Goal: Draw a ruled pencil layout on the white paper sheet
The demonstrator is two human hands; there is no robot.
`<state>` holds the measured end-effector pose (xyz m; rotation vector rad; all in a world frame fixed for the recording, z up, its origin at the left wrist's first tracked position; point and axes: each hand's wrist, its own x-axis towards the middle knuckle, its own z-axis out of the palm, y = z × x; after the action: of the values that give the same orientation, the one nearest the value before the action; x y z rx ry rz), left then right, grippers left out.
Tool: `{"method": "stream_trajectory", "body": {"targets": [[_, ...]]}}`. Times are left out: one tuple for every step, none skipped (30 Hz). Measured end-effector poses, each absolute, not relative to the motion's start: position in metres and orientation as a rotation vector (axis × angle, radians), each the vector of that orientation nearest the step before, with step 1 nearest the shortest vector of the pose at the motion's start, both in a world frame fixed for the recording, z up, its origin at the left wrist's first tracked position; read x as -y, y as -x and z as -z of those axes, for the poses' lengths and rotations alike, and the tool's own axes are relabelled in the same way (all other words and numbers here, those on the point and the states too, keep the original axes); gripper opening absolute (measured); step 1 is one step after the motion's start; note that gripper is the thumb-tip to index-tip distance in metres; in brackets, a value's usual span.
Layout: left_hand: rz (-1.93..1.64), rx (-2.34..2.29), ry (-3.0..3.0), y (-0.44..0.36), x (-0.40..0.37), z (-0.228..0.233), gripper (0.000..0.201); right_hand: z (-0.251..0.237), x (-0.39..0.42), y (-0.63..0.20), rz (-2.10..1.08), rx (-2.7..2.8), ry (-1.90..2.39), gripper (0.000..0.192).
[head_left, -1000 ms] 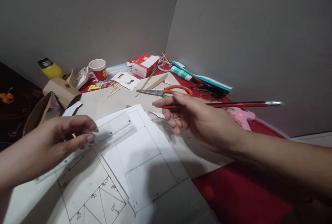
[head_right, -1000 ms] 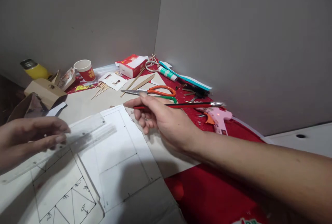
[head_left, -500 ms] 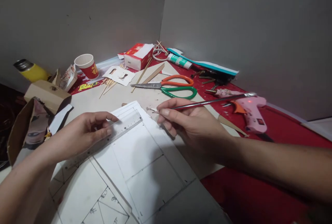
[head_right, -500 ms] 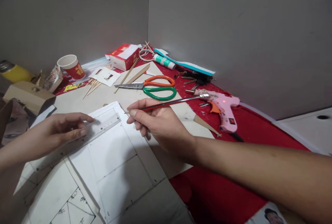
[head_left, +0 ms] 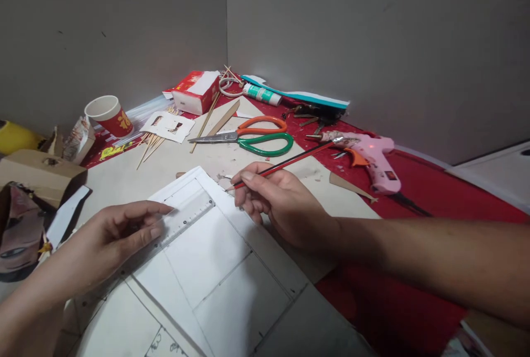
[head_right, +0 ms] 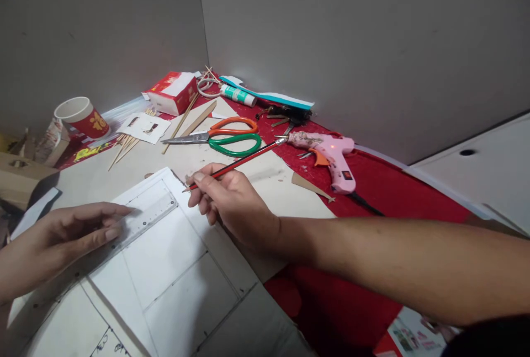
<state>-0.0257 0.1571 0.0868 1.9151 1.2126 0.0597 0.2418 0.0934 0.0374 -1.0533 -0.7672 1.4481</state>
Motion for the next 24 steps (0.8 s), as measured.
{"method": "stream_trajectory", "body": {"targets": [[-0.056,-1.22,-1.907,0.0255,-0.1578,-0.0876,0.051,-0.0373,-0.0934,-0.242,-1.445,0.771,1.048,0.03],[-0.059,-1.229,-1.901,0.0251,-0.1585,-0.0882,0.052,-0.0372,-0.0934,-0.2423,-1.444,0.775,1.042,0.029],[-0.063,-1.238,-1.897,0.0247,-0.1591,-0.0887,0.052,-0.0371,-0.0935,-0.2425,-1.446,0.777,1.037,0.029],[-0.072,-1.249,-1.898,0.0242,-0.1596,-0.089,0.052,-0.0371,-0.0936,-0.2428,-1.448,0.778,1.033,0.029],[-0.08,-1.256,-1.897,0.0236,-0.16,-0.0891,0.051,-0.037,-0.0939,-0.2429,-1.45,0.778,1.031,0.028],[-0.09,-1.26,-1.895,0.0232,-0.1602,-0.0889,0.05,-0.0371,-0.0941,-0.243,-1.455,0.779,1.029,0.028],[-0.097,-1.259,-1.892,0.0228,-0.1602,-0.0885,0.049,-0.0372,-0.0943,-0.2431,-1.459,0.779,1.028,0.028],[-0.102,-1.258,-1.89,0.0227,-0.1603,-0.0879,0.048,-0.0373,-0.0944,-0.243,-1.463,0.777,1.027,0.028],[-0.103,-1.255,-1.89,0.0227,-0.1602,-0.0871,0.048,-0.0373,-0.0945,-0.243,-1.467,0.774,1.025,0.027],[-0.105,-1.253,-1.891,0.0229,-0.1603,-0.0861,0.048,-0.0374,-0.0945,-0.2429,-1.469,0.77,1.023,0.027],[-0.106,-1.253,-1.894,0.0233,-0.1603,-0.0851,0.048,-0.0375,-0.0946,-0.2428,-1.472,0.765,1.02,0.026],[-0.108,-1.256,-1.899,0.0237,-0.1605,-0.084,0.047,-0.0375,-0.0946,-0.2427,-1.471,0.76,1.018,0.025],[-0.108,-1.258,-1.905,0.0241,-0.1606,-0.083,0.047,-0.0375,-0.0947,-0.2426,-1.471,0.759,1.015,0.025],[-0.112,-1.259,-1.912,0.0243,-0.1608,-0.0822,0.047,-0.0375,-0.0947,-0.2426,-1.47,0.76,1.013,0.024],[-0.114,-1.256,-1.917,0.0245,-0.1609,-0.0815,0.046,-0.0376,-0.0948,-0.2426,-1.47,0.761,1.013,0.024],[-0.116,-1.253,-1.922,0.0245,-0.161,-0.081,0.045,-0.0376,-0.0948,-0.2427,-1.472,0.764,1.013,0.024],[-0.115,-1.25,-1.927,0.0243,-0.161,-0.0806,0.044,-0.0377,-0.0948,-0.2428,-1.473,0.765,1.014,0.024],[-0.112,-1.248,-1.93,0.0242,-0.1609,-0.0803,0.044,-0.0379,-0.0947,-0.2429,-1.473,0.764,1.014,0.023],[-0.109,-1.249,-1.932,0.024,-0.1608,-0.08,0.044,-0.038,-0.0947,-0.243,-1.473,0.762,1.014,0.023],[-0.107,-1.25,-1.934,0.0238,-0.1606,-0.0798,0.044,-0.0382,-0.0946,-0.2431,-1.474,0.759,1.014,0.023],[-0.105,-1.251,-1.938,0.0238,-0.1604,-0.0795,0.044,-0.0383,-0.0945,-0.2432,-1.475,0.756,1.014,0.023],[-0.106,-1.251,-1.942,0.0237,-0.1601,-0.0793,0.044,-0.0384,-0.0944,-0.2433,-1.475,0.756,1.014,0.022],[-0.108,-1.249,-1.945,0.0237,-0.1597,-0.0791,0.044,-0.0384,-0.0944,-0.2433,-1.475,0.758,1.015,0.022],[-0.114,-1.246,-1.951,0.0236,-0.1592,-0.0791,0.044,-0.0383,-0.0944,-0.2434,-1.475,0.764,1.016,0.021]]}}
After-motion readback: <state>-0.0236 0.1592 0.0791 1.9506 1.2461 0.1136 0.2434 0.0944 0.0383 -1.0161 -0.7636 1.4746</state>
